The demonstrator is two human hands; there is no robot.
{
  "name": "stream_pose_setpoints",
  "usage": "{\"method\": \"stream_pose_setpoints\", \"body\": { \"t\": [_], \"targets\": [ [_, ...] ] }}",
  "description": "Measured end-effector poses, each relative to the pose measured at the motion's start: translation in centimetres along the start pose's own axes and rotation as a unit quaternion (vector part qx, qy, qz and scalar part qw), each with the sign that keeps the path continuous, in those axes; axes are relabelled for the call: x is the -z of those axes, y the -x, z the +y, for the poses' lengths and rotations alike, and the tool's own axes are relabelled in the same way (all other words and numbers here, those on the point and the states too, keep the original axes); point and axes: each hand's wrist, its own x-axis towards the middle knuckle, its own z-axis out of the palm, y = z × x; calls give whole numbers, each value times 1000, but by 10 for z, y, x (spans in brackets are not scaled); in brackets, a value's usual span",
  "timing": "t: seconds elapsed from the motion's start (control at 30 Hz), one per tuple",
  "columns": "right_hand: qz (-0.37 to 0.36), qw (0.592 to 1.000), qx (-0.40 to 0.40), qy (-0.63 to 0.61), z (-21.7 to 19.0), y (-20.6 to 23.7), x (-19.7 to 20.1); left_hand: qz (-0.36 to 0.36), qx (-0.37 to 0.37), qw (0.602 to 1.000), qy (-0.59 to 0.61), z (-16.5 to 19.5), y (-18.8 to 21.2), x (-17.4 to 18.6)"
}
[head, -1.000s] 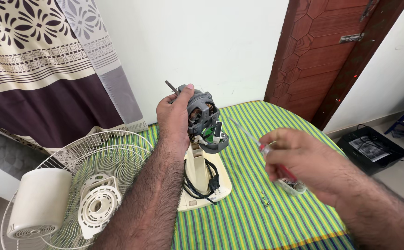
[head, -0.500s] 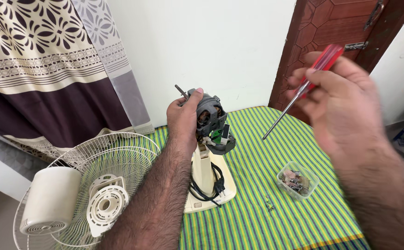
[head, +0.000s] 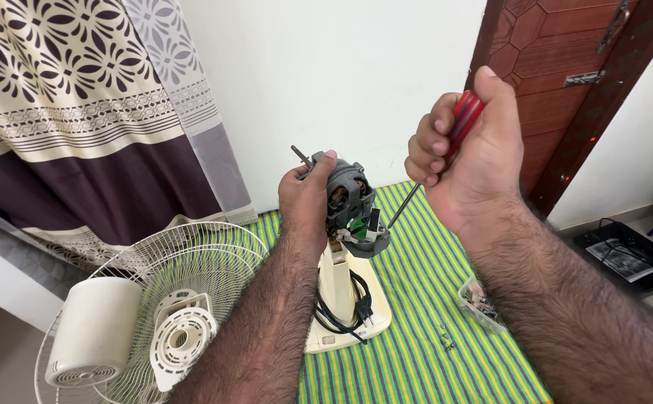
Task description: The person services the motor head of a pedestal fan at a table, using a red-handled screwdriver to loosen and tighten screws on the motor housing while holding the assembly steady. They pick up small screws and hardware from the table and place removed parts into a small clear plastic container beside the fan base.
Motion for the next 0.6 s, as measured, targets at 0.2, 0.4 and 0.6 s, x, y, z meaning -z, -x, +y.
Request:
{"method": "stream_pose_setpoints", "body": {
  "t": [0.2,0.4,0.6],
  "targets": [
    [-30,999,0,13,0,-3,-6,-8,0,1000,19,0,0,-1],
    [-59,998,-1,19,-4,-4,-10,-11,-4,1000,19,0,1,0],
    [-75,996,-39,25,4,-1,-17,-9,2,1000,15,2,1,1]
  ]
}}
